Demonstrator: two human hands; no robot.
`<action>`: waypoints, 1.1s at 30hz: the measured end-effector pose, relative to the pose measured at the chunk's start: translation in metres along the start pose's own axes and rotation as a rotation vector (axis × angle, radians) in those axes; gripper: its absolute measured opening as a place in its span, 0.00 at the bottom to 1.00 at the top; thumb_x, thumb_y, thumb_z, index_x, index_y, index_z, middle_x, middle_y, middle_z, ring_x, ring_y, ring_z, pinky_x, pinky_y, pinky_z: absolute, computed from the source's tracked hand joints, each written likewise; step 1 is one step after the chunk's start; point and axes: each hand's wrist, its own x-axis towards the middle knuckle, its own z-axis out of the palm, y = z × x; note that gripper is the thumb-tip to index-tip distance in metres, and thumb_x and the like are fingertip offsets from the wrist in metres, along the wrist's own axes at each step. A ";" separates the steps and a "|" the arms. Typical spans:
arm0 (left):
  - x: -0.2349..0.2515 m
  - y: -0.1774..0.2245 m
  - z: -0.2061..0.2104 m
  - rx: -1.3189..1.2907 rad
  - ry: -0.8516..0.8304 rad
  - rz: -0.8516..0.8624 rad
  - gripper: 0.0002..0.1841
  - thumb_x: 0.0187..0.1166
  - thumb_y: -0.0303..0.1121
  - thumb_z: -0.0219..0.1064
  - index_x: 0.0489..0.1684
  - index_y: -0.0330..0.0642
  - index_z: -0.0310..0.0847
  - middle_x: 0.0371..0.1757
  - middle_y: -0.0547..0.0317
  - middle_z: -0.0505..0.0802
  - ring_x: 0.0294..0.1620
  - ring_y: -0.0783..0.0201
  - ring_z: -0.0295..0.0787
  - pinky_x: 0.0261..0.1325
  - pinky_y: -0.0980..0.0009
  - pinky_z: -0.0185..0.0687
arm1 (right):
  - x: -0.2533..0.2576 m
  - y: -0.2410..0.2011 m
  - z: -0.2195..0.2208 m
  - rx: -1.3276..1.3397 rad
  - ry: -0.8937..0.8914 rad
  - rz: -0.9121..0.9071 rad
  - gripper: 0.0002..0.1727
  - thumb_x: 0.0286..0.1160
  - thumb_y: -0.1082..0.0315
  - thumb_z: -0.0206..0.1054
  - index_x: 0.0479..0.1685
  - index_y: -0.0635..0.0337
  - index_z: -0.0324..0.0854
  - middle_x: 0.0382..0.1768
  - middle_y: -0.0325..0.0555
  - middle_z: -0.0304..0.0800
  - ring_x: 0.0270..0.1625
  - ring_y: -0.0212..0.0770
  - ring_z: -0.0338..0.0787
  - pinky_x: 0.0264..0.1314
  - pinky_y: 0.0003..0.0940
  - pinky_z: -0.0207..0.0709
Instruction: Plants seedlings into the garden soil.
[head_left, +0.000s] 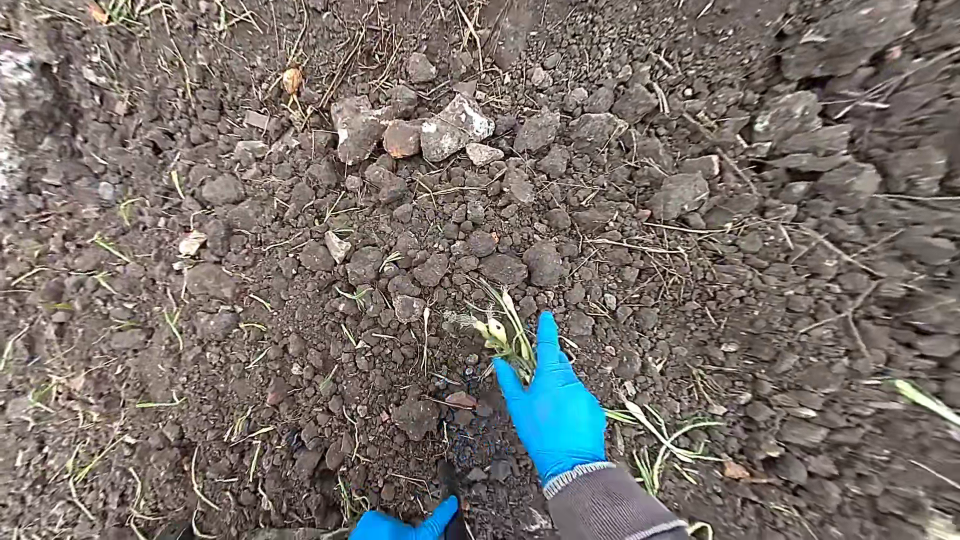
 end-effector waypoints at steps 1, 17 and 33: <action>-0.005 -0.002 -0.002 -0.066 0.069 0.002 0.36 0.75 0.38 0.70 0.89 0.52 0.69 0.35 0.44 0.96 0.35 0.48 0.94 0.45 0.42 0.85 | -0.003 0.015 -0.009 0.012 0.039 -0.020 0.42 0.83 0.54 0.68 0.96 0.46 0.53 0.63 0.65 0.88 0.50 0.69 0.94 0.49 0.71 0.83; 0.075 0.044 -0.026 0.130 -0.313 -0.040 0.38 0.71 0.34 0.70 0.89 0.64 0.69 0.58 0.48 0.95 0.58 0.48 0.93 0.63 0.42 0.82 | -0.167 0.114 0.067 0.180 -0.013 -0.067 0.14 0.81 0.65 0.66 0.57 0.54 0.94 0.48 0.56 0.95 0.42 0.57 0.96 0.39 0.59 0.88; 0.068 0.034 -0.024 0.086 -0.306 -0.046 0.39 0.71 0.34 0.71 0.90 0.61 0.67 0.55 0.45 0.95 0.56 0.47 0.93 0.63 0.43 0.83 | -0.149 0.088 0.083 -0.080 -0.192 -0.065 0.25 0.72 0.70 0.67 0.72 0.54 0.86 0.58 0.59 0.91 0.45 0.59 0.96 0.40 0.56 0.88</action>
